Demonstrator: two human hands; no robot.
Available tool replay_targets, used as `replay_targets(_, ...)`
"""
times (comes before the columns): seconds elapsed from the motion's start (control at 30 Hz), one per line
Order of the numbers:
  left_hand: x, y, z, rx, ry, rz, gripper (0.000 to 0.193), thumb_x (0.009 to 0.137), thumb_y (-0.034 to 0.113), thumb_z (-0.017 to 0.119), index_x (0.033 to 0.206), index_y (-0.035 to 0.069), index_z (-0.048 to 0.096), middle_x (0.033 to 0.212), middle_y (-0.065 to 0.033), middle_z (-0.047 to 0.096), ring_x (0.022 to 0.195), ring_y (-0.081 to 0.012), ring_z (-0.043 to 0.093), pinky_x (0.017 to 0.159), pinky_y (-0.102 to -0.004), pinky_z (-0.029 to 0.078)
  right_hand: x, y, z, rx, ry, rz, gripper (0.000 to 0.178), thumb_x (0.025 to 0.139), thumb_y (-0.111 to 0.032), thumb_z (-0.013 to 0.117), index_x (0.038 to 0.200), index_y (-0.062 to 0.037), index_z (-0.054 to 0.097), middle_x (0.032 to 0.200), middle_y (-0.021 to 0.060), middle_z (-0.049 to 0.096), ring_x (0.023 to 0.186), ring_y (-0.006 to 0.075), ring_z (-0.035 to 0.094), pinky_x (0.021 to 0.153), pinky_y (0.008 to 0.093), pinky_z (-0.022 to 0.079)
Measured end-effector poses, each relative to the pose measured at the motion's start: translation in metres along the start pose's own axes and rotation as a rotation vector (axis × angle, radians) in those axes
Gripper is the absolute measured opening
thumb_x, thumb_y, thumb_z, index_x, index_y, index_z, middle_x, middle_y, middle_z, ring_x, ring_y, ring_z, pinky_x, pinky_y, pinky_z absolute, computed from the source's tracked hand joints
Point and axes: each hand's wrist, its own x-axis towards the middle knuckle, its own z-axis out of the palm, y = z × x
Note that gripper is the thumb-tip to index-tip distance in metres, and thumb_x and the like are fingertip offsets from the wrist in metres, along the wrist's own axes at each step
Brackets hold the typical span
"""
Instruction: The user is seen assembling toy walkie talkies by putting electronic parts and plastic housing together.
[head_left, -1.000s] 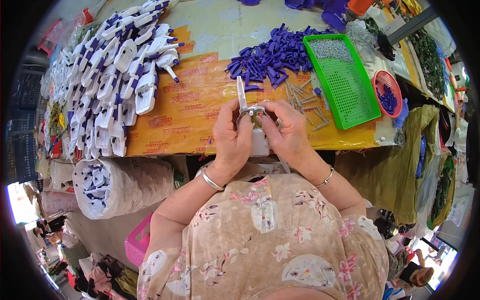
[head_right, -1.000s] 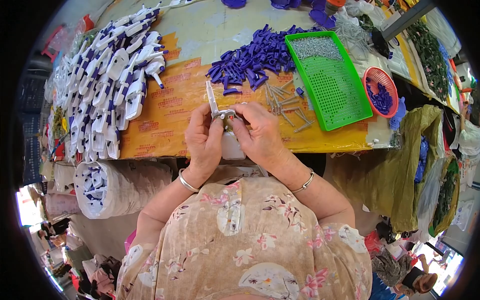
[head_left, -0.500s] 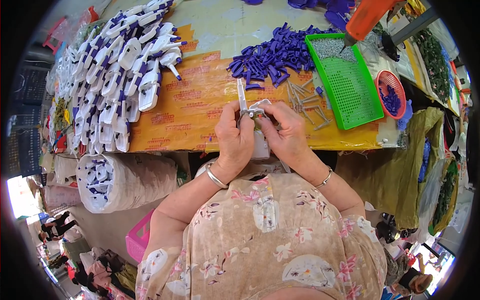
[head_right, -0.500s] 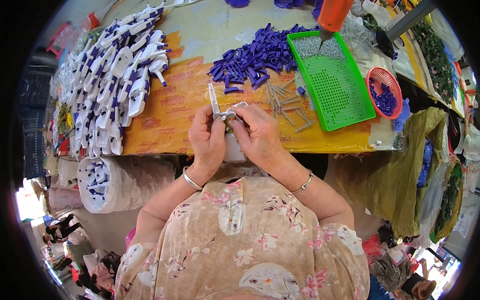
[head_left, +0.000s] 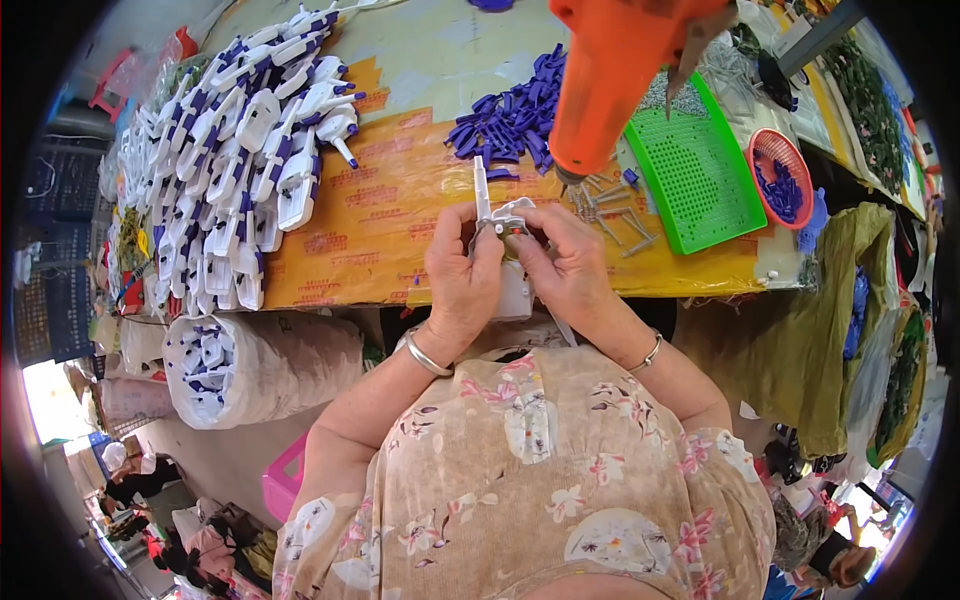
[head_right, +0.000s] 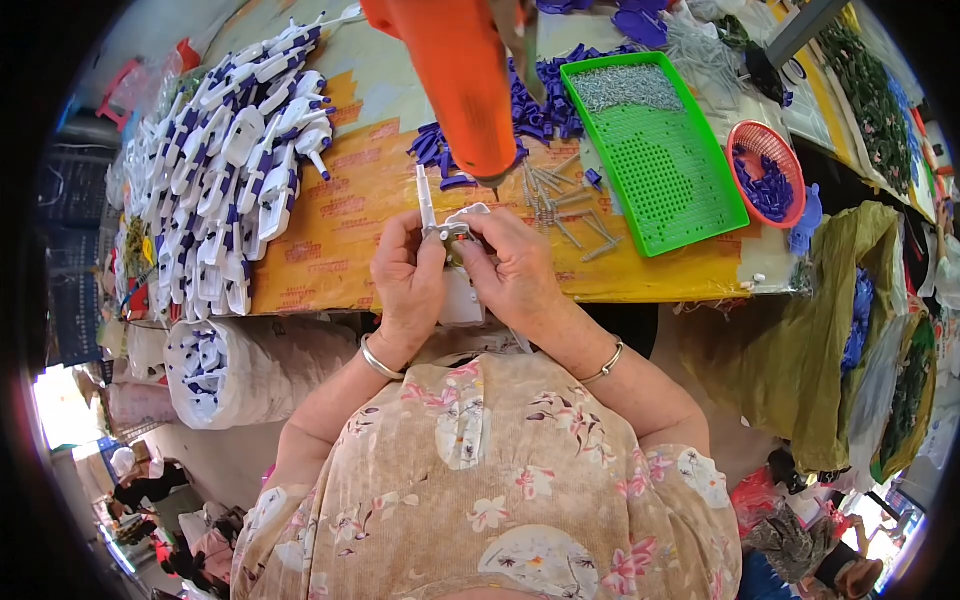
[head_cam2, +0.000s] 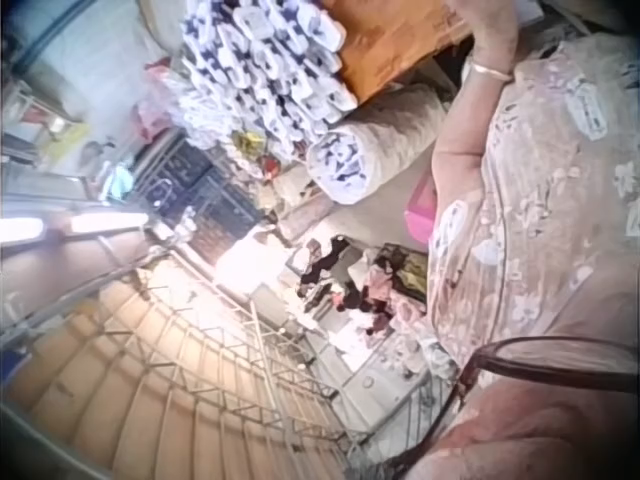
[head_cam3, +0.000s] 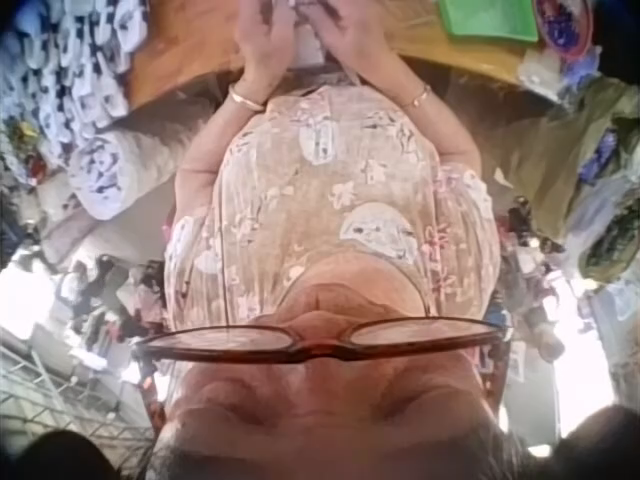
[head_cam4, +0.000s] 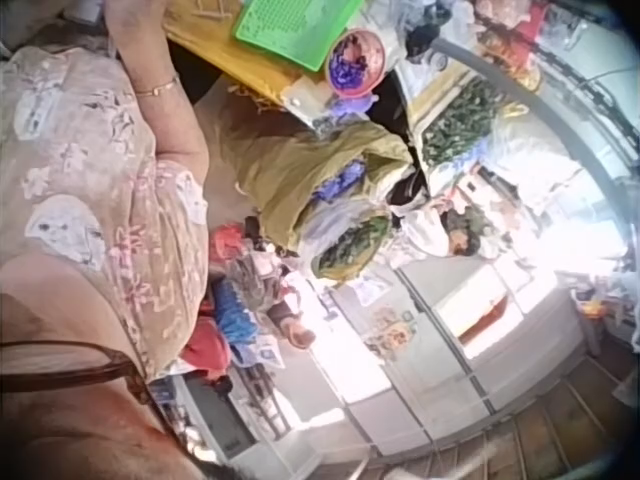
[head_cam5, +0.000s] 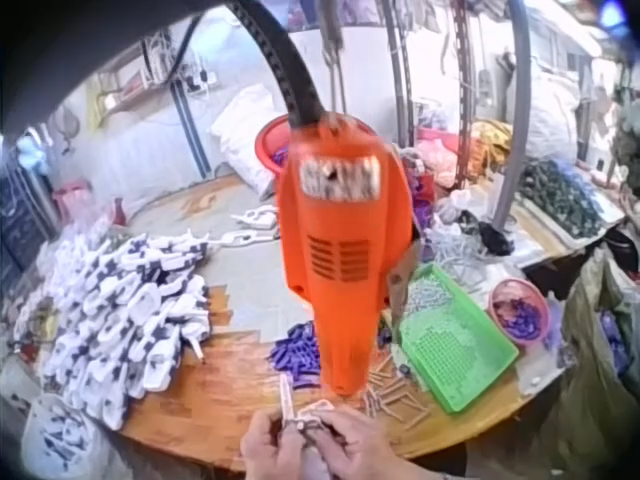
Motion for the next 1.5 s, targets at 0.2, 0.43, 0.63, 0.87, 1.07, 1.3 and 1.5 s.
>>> replay_targets(0.2,0.004,0.015,-0.007,-0.023,-0.073,-0.134,0.017,0.087,0.002,0.049,0.103,-0.001,0.052,0.088,-0.0031,0.058,0.076,-0.0075,0.051,0.067,-0.0219,0.044,-0.002,0.004,0.001,-0.009,0.002,-0.017,0.023,0.079,0.003,0.062,0.101,-0.0021,0.061,0.082,0.0108,0.058,0.069,0.0234,0.058,0.059,0.0307,0.046)
replay_targets(0.43,0.008,0.023,-0.019,-0.08,-0.195,-0.233,0.024,0.084,0.002,0.049,0.106,-0.001,0.055,0.091,-0.0022,0.059,0.081,-0.0064,0.052,0.072,-0.0211,0.043,-0.001,0.001,0.002,-0.025,-0.012,-0.006,0.022,0.079,0.002,0.063,0.101,-0.002,0.062,0.082,0.0106,0.059,0.069,0.0223,0.059,0.058,0.0294,0.047)
replay_targets(0.63,0.019,0.027,-0.033,-0.084,-0.246,-0.27,0.017,0.085,0.003,0.05,0.099,-0.003,0.058,0.085,-0.0015,0.061,0.074,-0.0057,0.052,0.065,-0.0208,0.043,-0.001,-0.001,0.001,-0.018,-0.026,0.002,0.022,0.079,0.003,0.063,0.101,-0.0003,0.062,0.083,0.0107,0.059,0.069,0.0205,0.06,0.059,0.028,0.048)
replay_targets(0.87,0.03,0.02,-0.051,0.066,-0.372,-0.242,0.011,0.087,0.004,0.053,0.09,-0.003,0.06,0.073,0.0012,0.058,0.064,-0.0022,0.049,0.055,-0.0183,0.039,-0.002,0.002,0.004,0.017,-0.037,0.003,0.021,0.08,0.002,0.064,0.101,0.002,0.062,0.085,0.0121,0.061,0.07,0.0211,0.061,0.059,0.0286,0.048)
replay_targets(1.07,0.026,0.018,-0.049,0.046,-0.348,-0.228,0.01,0.087,0.003,0.053,0.089,-0.004,0.06,0.071,0.0026,0.057,0.061,-0.0023,0.048,0.053,-0.0179,0.039,-0.003,0.002,0.004,0.066,-0.081,0.096,0.02,0.08,-0.002,0.064,0.099,0.0022,0.062,0.084,0.0132,0.062,0.071,0.0234,0.061,0.061,0.03,0.048)
replay_targets(1.3,0.029,0.008,-0.052,-0.045,-0.365,-0.292,0.011,0.087,0.005,0.054,0.092,-0.001,0.062,0.076,0.0017,0.06,0.063,-0.0027,0.052,0.055,-0.0167,0.04,-0.001,0.004,0.003,0.006,-0.109,0.014,0.024,0.081,0.002,0.061,0.105,0.0037,0.06,0.094,0.0136,0.063,0.08,0.0188,0.062,0.066,0.0271,0.049)
replay_targets(1.5,0.033,-0.003,-0.059,-0.16,-0.364,-0.412,0.004,0.085,0.004,0.055,0.085,0.002,0.058,0.072,0.0047,0.055,0.058,-0.0007,0.044,0.051,-0.0161,0.034,0.0,-0.001,0.002,-0.051,-0.164,0.085,0.021,0.078,-0.001,0.065,0.099,0.0017,0.062,0.086,0.0134,0.062,0.075,0.0216,0.062,0.064,0.0301,0.048)
